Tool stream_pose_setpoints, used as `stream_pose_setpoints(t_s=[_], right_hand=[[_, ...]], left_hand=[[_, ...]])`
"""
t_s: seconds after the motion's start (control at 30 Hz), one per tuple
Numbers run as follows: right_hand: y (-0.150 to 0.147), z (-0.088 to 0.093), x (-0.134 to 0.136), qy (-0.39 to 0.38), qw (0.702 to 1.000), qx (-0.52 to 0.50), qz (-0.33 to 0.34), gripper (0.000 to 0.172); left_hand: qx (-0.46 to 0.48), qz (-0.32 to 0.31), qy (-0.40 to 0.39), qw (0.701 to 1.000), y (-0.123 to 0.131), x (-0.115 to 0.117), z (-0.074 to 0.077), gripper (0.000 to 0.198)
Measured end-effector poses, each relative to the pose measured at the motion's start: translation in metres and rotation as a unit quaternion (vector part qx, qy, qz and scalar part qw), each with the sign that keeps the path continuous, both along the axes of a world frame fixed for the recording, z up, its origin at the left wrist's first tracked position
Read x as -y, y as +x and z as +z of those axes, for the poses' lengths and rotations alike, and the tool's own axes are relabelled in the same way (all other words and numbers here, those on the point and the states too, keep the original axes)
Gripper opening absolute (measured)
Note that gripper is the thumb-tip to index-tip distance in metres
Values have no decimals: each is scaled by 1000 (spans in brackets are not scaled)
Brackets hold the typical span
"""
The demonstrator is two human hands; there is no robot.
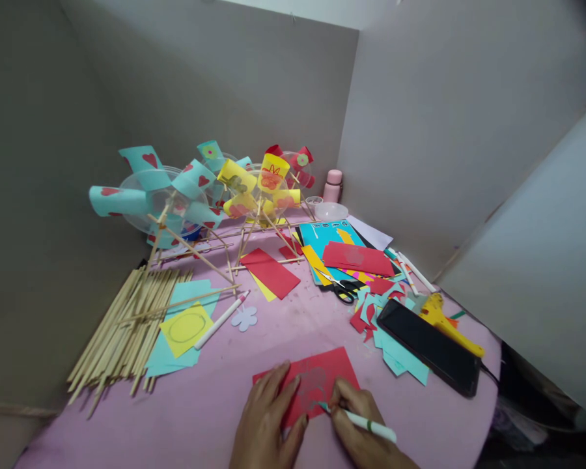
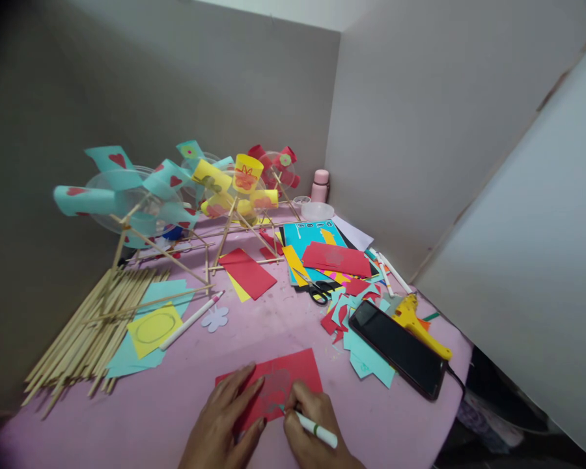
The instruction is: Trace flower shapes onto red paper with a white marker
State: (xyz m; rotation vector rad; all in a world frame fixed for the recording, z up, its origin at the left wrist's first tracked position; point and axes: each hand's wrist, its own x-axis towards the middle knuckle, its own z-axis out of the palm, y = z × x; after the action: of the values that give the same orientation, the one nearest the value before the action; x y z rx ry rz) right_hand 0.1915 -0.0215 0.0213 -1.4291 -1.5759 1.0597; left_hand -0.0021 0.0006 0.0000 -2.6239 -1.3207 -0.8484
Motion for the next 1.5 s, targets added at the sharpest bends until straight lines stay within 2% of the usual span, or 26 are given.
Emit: stream_pose_setpoints(t_s=[0.47,0.7,1.07,1.5], right_hand=[[-3,0,-2,4,1000,-12,-2,10],[-4,3,-6,12,1000,7,23,10],[-3,-1,-1,-1,1000,6,-24,11],[1,-4,-1,-14,1000,8,-21,11]], left_hand=[[-4,-1,2,1000,1,0,1,44],[-2,-2,4,1000,0,0,2,43],[-7,1,10,1000,0,-1,1,43],[-28,-2,18,999,0,1,0,44]])
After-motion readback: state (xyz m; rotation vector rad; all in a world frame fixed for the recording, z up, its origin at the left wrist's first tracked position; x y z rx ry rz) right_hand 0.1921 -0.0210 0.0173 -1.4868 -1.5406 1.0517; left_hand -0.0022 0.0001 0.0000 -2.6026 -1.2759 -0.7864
